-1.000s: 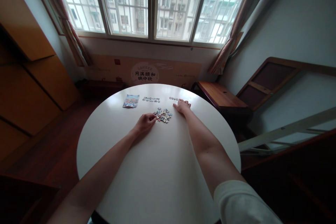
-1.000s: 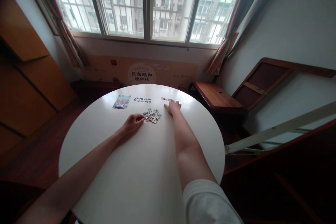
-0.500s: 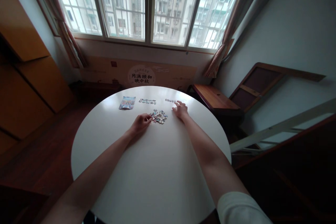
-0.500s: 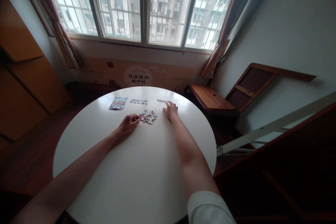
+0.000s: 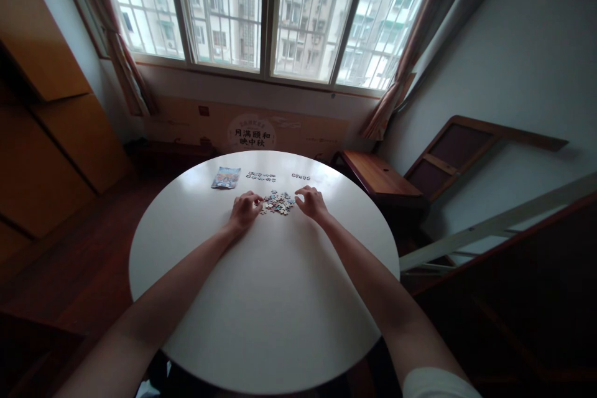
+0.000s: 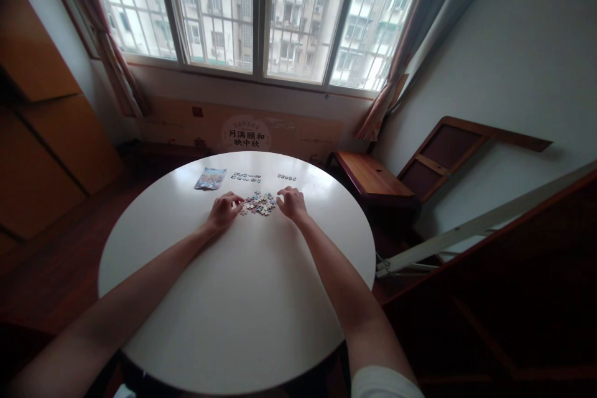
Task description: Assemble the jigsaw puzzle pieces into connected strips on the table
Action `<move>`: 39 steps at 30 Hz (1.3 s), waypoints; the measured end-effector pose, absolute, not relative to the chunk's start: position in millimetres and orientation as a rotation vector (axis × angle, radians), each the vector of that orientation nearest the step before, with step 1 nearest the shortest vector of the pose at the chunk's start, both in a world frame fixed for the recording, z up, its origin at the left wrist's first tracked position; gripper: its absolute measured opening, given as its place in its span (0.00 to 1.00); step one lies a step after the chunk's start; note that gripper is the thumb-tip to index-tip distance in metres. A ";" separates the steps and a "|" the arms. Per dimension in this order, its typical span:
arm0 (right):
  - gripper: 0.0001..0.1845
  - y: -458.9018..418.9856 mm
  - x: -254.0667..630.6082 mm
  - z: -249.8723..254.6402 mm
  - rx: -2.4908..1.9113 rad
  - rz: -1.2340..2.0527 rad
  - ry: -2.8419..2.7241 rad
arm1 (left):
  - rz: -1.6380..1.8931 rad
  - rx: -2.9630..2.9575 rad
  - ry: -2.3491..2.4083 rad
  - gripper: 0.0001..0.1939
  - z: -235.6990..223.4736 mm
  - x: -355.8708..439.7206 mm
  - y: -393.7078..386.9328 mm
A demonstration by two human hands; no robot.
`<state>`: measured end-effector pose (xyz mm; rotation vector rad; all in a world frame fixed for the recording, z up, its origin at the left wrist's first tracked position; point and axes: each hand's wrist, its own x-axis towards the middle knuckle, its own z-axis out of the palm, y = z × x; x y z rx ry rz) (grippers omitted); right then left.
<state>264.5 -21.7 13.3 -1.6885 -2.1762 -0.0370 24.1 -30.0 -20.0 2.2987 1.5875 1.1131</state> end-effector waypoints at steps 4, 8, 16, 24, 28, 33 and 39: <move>0.12 -31.3 244.4 0.4 -1.684 0.089 -1.957 | 0.996 2.342 1.663 0.09 -13.5 25.7 -35.8; 0.11 -34.6 228.8 -15.5 -1.628 0.243 -1.715 | 0.921 2.237 1.872 0.10 -7.0 28.7 -40.8; 0.10 -39.9 226.5 -28.6 -1.380 0.288 -1.688 | 0.797 2.087 2.043 0.13 -2.9 27.3 -40.9; 0.10 -45.8 224.6 -29.6 -1.379 0.268 -1.706 | 0.615 2.116 2.064 0.17 8.5 25.9 -43.8; 0.10 -47.5 223.9 -28.6 -1.358 0.289 -1.760 | 0.489 2.151 2.067 0.23 7.5 31.4 -48.9; 0.10 -51.0 223.2 -27.2 -1.306 0.296 -1.856 | 0.425 2.172 2.099 0.28 6.4 32.2 -50.4; 0.10 -51.4 223.8 -27.1 -1.284 0.283 -1.889 | 0.369 2.184 2.080 0.25 8.5 31.5 -51.1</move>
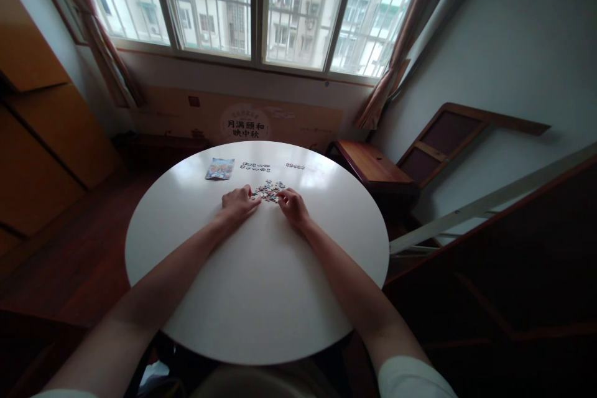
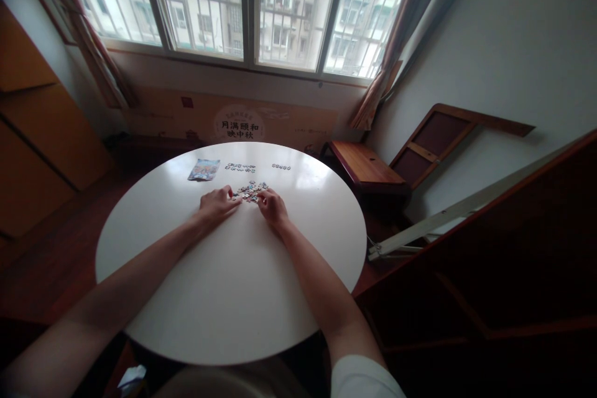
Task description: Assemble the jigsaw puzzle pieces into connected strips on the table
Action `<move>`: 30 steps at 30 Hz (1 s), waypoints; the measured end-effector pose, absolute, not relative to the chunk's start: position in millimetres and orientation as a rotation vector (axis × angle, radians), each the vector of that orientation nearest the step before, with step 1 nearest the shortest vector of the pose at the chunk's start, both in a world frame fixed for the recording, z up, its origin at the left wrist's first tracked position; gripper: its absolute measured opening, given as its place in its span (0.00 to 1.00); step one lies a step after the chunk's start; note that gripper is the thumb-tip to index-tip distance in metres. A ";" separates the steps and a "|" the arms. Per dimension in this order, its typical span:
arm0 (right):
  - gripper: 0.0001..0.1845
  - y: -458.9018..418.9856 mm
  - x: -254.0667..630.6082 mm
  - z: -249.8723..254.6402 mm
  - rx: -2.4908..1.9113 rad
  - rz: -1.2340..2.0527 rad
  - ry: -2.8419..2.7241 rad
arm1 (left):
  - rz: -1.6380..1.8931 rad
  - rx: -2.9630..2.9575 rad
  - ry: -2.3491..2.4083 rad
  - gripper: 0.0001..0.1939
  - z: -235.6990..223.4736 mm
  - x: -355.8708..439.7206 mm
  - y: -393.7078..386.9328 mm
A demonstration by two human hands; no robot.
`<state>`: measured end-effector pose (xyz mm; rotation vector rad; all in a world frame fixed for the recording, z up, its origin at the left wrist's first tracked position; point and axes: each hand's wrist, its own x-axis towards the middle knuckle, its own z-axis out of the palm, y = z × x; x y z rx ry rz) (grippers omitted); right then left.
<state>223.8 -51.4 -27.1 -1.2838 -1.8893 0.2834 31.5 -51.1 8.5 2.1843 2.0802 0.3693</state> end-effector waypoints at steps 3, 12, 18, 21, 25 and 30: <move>0.10 -50.4 224.4 -28.0 -1.277 0.288 -1.887 | 0.389 2.203 2.069 0.24 8.2 31.2 -51.5; 0.10 -48.3 225.7 -30.7 -1.275 0.308 -1.903 | 0.404 2.185 2.060 0.21 5.8 29.7 -47.9; 0.10 -50.5 225.7 -30.3 -1.278 0.287 -1.930 | 0.470 2.164 2.031 0.20 4.0 28.1 -44.9; 0.11 -51.2 225.9 -30.0 -1.272 0.286 -1.933 | 0.515 2.143 2.019 0.18 2.6 27.2 -43.3; 0.11 -51.4 226.3 -29.2 -1.250 0.279 -1.929 | 0.578 2.169 2.008 0.16 0.3 25.5 -41.5; 0.10 -50.6 226.9 -29.3 -1.242 0.262 -1.925 | 0.609 2.196 2.031 0.15 -0.2 22.7 -40.3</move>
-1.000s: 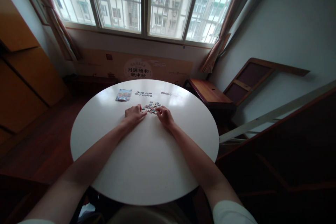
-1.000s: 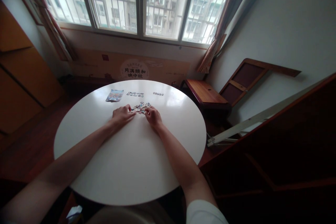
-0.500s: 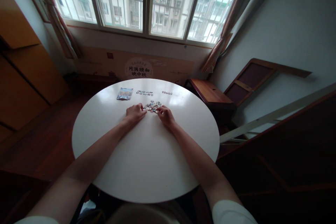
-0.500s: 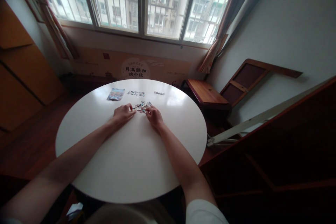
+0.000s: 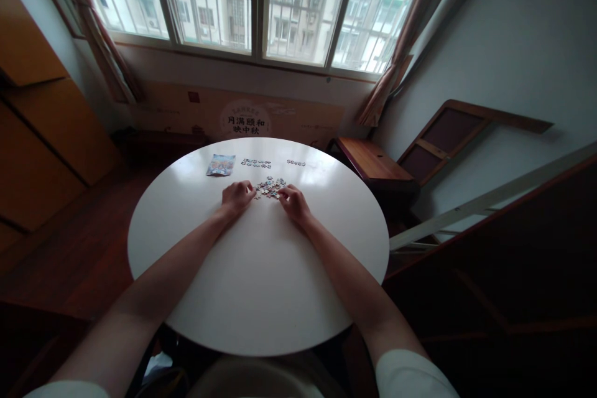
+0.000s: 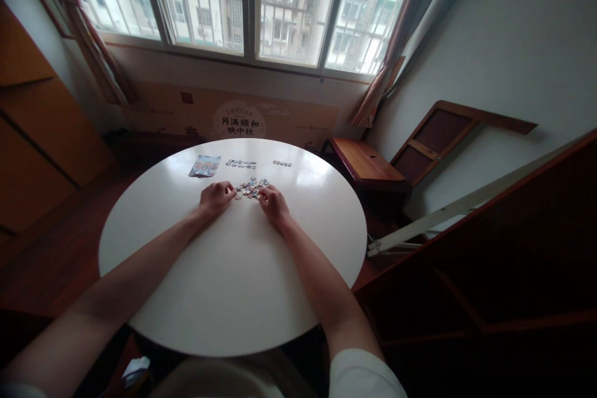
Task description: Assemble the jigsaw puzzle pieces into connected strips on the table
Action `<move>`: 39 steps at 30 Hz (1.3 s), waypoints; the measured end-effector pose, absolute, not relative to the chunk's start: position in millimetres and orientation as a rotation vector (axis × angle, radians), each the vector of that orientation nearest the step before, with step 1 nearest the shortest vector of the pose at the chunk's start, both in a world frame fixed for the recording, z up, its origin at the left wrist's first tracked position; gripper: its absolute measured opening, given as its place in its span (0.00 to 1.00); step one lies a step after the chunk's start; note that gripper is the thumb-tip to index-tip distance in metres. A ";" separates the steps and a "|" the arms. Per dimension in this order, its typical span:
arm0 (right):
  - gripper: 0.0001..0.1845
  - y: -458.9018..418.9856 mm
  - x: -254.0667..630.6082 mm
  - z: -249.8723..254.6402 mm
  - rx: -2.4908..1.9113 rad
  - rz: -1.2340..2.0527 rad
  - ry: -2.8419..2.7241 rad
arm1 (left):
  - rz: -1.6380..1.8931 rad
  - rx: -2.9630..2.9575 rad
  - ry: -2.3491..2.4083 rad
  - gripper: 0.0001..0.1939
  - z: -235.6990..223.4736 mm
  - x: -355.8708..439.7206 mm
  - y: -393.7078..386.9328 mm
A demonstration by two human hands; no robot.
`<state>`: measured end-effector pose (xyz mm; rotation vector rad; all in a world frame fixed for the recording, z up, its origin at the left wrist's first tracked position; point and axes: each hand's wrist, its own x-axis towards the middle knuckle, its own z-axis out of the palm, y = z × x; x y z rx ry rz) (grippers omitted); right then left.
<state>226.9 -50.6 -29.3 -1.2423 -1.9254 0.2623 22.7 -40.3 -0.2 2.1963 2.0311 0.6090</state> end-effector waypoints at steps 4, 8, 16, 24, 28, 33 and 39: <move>0.10 -52.4 226.2 -28.2 -1.241 0.235 -1.925 | 0.637 2.208 2.050 0.15 0.5 22.0 -40.9; 0.11 -58.9 222.8 -24.4 -1.229 0.212 -1.939 | 0.704 2.196 2.051 0.14 -0.3 22.3 -41.1; 0.12 -66.9 217.3 -20.7 -1.214 0.202 -2.026 | 1.152 1.822 1.482 0.17 -8.0 30.5 -29.6; 0.09 -64.9 218.9 -21.1 -1.178 0.224 -2.045 | 1.140 1.744 1.081 0.22 -12.3 37.5 -33.4; 0.08 -65.9 218.9 -20.1 -1.164 0.219 -2.064 | 1.087 1.767 1.026 0.22 -12.4 38.6 -36.0; 0.08 -66.4 219.5 -19.8 -1.180 0.199 -2.077 | 1.067 1.781 1.025 0.22 -13.5 38.3 -36.3; 0.09 -65.3 219.4 -21.0 -1.184 0.203 -2.058 | 1.059 1.809 1.030 0.21 -15.3 36.3 -33.0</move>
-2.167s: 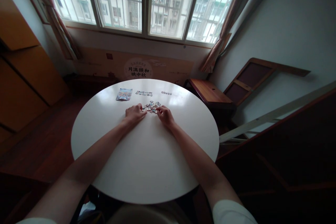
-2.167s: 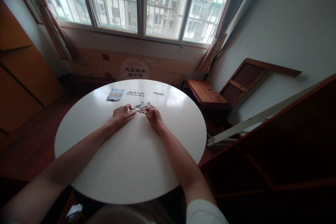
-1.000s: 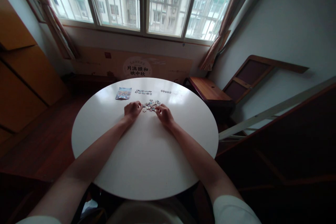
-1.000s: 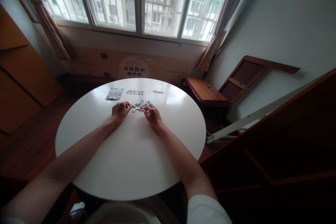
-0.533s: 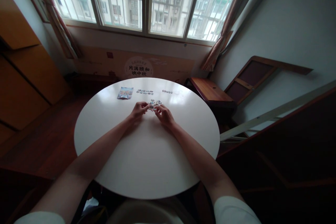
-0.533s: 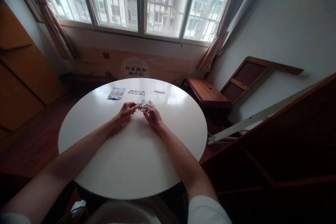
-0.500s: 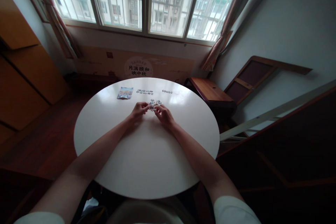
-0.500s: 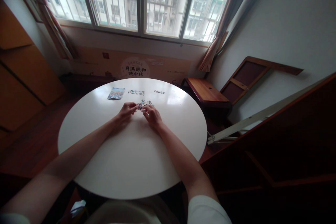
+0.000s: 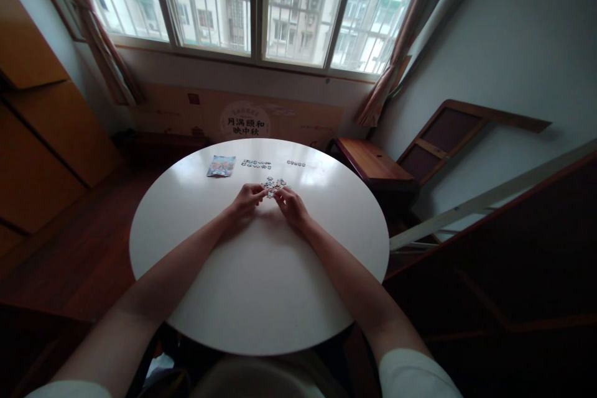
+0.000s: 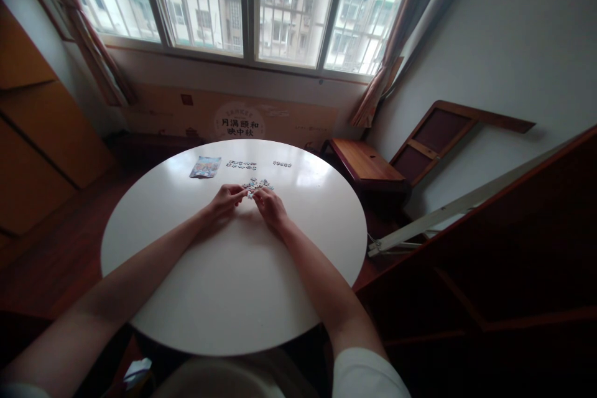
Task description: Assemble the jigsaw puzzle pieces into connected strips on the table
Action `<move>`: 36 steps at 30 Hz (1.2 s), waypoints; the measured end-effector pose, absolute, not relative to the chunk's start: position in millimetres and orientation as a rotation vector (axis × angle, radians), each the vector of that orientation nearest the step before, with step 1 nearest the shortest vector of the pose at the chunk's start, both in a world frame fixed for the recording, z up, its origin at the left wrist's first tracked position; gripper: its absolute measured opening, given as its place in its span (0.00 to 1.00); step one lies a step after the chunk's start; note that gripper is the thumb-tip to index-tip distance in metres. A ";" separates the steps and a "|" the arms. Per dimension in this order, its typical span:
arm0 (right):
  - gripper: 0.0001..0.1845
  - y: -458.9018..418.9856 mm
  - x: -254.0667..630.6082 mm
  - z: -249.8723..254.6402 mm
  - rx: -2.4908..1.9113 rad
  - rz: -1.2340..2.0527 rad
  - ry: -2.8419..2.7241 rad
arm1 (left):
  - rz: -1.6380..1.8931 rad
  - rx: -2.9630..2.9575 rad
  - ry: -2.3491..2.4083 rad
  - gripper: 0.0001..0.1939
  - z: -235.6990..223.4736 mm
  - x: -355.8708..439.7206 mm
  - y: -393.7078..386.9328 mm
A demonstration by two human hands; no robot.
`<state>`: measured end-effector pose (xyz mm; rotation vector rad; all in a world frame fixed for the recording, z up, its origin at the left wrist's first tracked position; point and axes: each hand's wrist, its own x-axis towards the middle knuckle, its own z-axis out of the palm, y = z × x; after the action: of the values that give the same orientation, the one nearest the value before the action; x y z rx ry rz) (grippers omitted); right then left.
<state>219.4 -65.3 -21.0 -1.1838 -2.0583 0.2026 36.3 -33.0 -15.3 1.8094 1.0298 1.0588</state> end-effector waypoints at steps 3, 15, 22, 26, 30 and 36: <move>0.09 -65.0 219.6 -21.1 -1.183 0.209 -2.047 | 1.094 1.803 1.022 0.21 -15.9 35.4 -31.3; 0.09 -64.1 220.6 -21.5 -1.194 0.198 -2.028 | 1.084 1.747 0.895 0.21 -14.6 34.6 -32.8; 0.09 -63.2 220.6 -23.1 -1.182 0.211 -2.012 | 1.102 1.728 0.901 0.23 -13.7 34.9 -33.3; 0.09 -62.4 220.6 -23.5 -1.202 0.213 -1.997 | 1.095 1.743 0.902 0.22 -15.1 34.2 -32.2; 0.10 -61.8 220.5 -24.0 -1.196 0.215 -1.993 | 1.076 1.751 0.891 0.21 -17.2 32.6 -30.9; 0.09 -62.0 220.1 -23.7 -1.186 0.230 -1.990 | 1.077 1.751 0.876 0.20 -18.9 31.9 -29.1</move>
<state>220.1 -62.0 -23.7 -1.1865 -1.9896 0.2295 31.9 -29.1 -18.9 1.7514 0.8762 1.0769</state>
